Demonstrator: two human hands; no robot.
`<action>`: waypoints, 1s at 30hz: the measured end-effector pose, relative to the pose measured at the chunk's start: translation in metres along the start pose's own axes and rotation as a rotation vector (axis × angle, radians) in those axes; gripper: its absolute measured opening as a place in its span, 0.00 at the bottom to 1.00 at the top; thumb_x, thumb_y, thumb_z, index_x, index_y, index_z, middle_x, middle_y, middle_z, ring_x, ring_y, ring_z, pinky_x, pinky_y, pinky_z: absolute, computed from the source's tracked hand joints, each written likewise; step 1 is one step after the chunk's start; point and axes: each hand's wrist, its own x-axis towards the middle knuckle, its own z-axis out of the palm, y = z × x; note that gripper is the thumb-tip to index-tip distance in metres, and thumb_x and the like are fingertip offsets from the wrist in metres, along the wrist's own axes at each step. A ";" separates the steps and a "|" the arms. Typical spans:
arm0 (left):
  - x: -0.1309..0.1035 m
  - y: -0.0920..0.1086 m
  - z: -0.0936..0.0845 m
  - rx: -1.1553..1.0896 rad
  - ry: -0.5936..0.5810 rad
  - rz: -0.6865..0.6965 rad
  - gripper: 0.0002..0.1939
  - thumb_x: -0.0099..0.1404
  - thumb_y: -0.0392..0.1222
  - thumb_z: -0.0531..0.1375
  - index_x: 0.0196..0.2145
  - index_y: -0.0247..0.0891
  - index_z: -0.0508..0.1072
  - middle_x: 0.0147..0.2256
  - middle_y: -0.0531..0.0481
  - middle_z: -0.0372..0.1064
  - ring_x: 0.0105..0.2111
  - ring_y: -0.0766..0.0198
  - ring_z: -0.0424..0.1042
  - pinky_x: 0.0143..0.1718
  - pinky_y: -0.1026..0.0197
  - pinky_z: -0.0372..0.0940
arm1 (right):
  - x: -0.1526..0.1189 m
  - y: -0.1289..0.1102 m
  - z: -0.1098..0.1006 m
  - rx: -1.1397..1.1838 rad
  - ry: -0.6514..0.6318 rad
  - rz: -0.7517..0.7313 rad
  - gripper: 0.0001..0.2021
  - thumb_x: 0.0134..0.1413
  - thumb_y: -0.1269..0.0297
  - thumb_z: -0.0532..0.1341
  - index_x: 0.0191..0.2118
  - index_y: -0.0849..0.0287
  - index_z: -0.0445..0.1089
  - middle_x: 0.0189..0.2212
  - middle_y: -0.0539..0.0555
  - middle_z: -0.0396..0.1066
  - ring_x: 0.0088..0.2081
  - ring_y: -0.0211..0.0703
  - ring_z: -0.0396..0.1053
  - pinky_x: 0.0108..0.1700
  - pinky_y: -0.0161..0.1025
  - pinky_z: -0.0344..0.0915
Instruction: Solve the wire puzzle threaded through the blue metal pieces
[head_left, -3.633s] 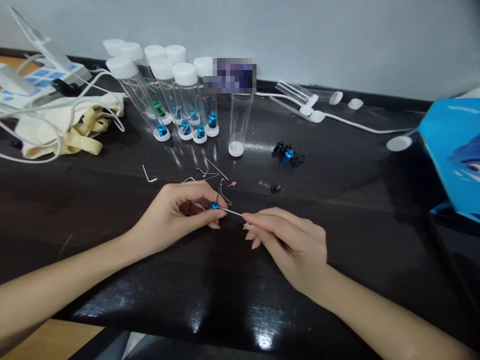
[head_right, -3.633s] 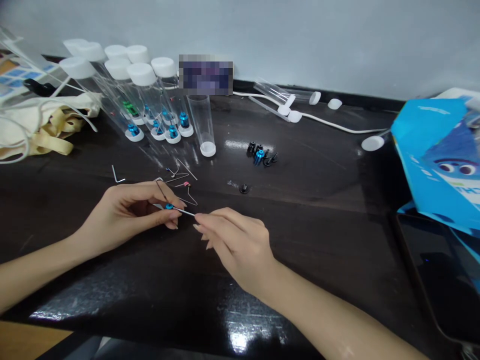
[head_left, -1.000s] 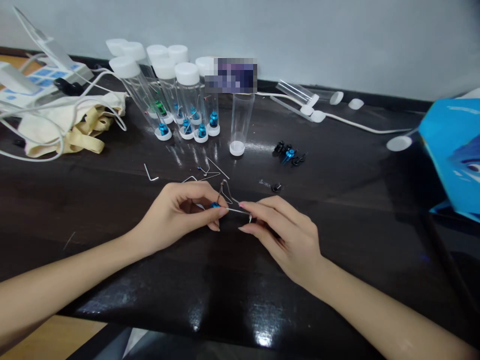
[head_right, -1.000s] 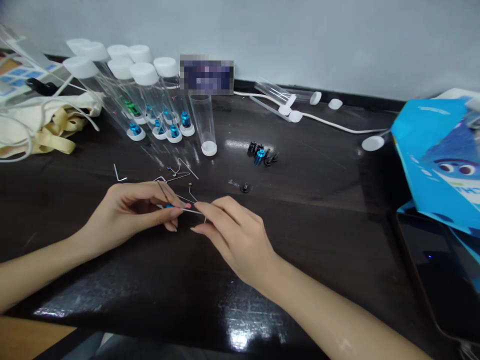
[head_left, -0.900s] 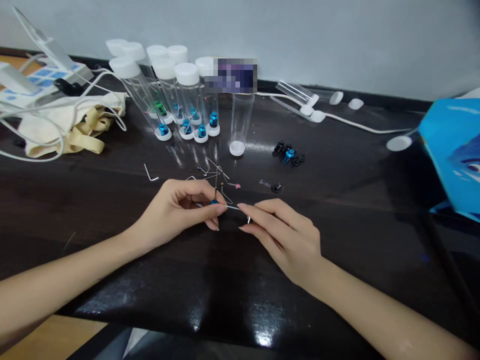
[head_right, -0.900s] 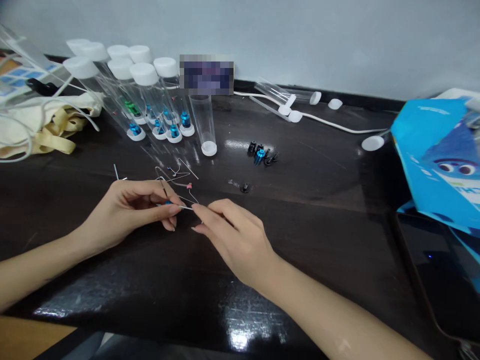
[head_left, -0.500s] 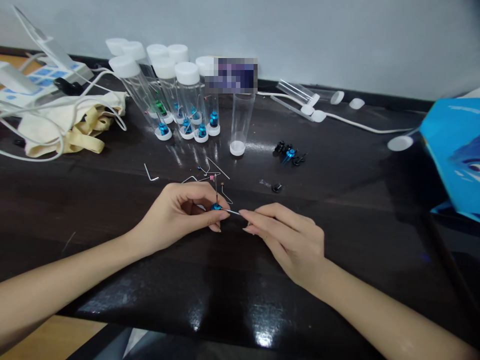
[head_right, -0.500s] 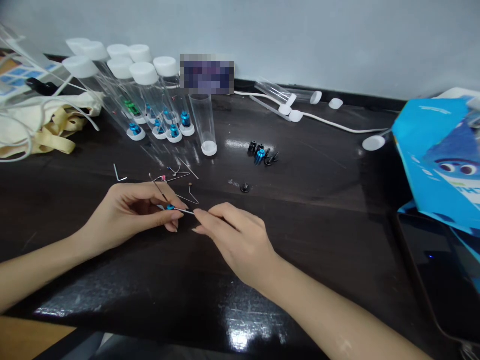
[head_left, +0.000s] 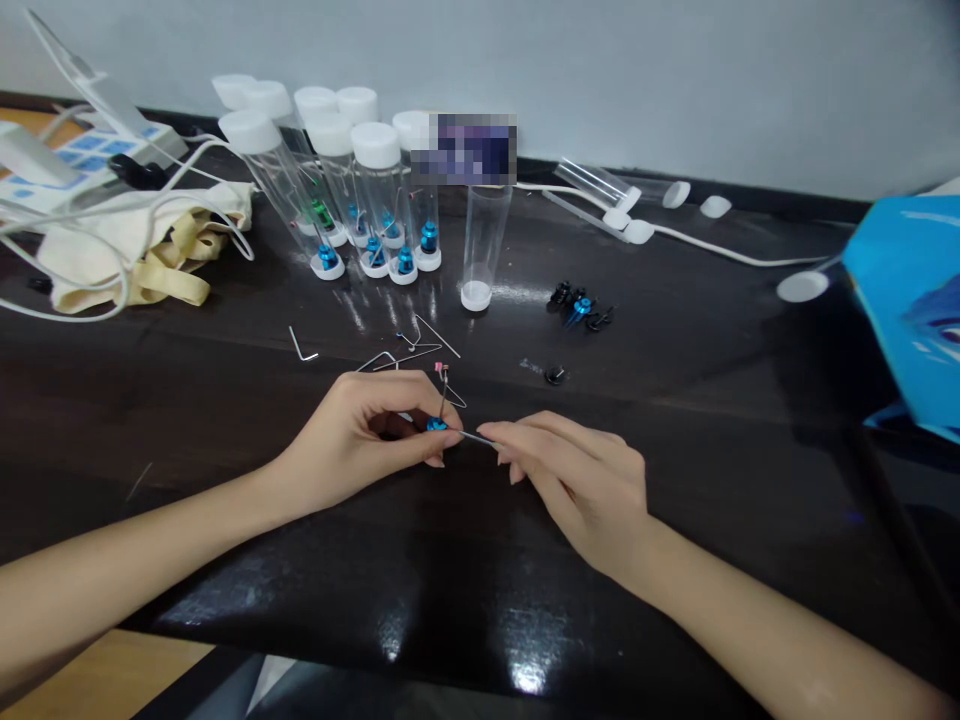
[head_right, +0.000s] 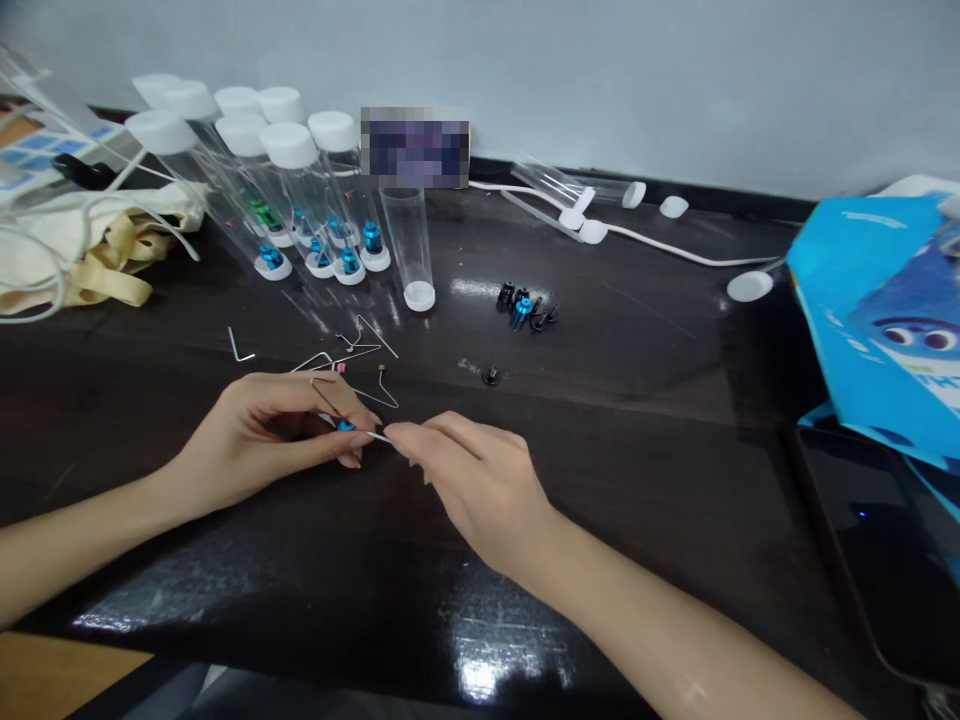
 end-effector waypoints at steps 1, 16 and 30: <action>0.000 0.000 0.000 -0.001 -0.005 -0.007 0.03 0.62 0.35 0.64 0.33 0.36 0.79 0.33 0.49 0.75 0.27 0.65 0.77 0.28 0.64 0.77 | 0.001 0.000 0.000 -0.019 0.007 0.004 0.14 0.66 0.76 0.52 0.45 0.59 0.74 0.30 0.51 0.73 0.28 0.35 0.72 0.31 0.32 0.72; 0.001 -0.001 0.002 -0.116 0.008 -0.113 0.02 0.59 0.33 0.66 0.33 0.34 0.79 0.32 0.50 0.74 0.24 0.66 0.77 0.27 0.65 0.77 | -0.001 0.004 0.004 -0.275 0.095 -0.147 0.06 0.61 0.75 0.61 0.37 0.60 0.75 0.32 0.54 0.75 0.33 0.41 0.72 0.34 0.38 0.68; -0.002 -0.001 0.002 -0.034 -0.009 -0.045 0.03 0.61 0.33 0.66 0.34 0.35 0.79 0.33 0.50 0.74 0.26 0.65 0.77 0.28 0.64 0.78 | 0.001 0.000 0.004 -0.265 0.043 -0.104 0.07 0.65 0.73 0.59 0.35 0.62 0.73 0.27 0.52 0.75 0.27 0.36 0.71 0.30 0.33 0.68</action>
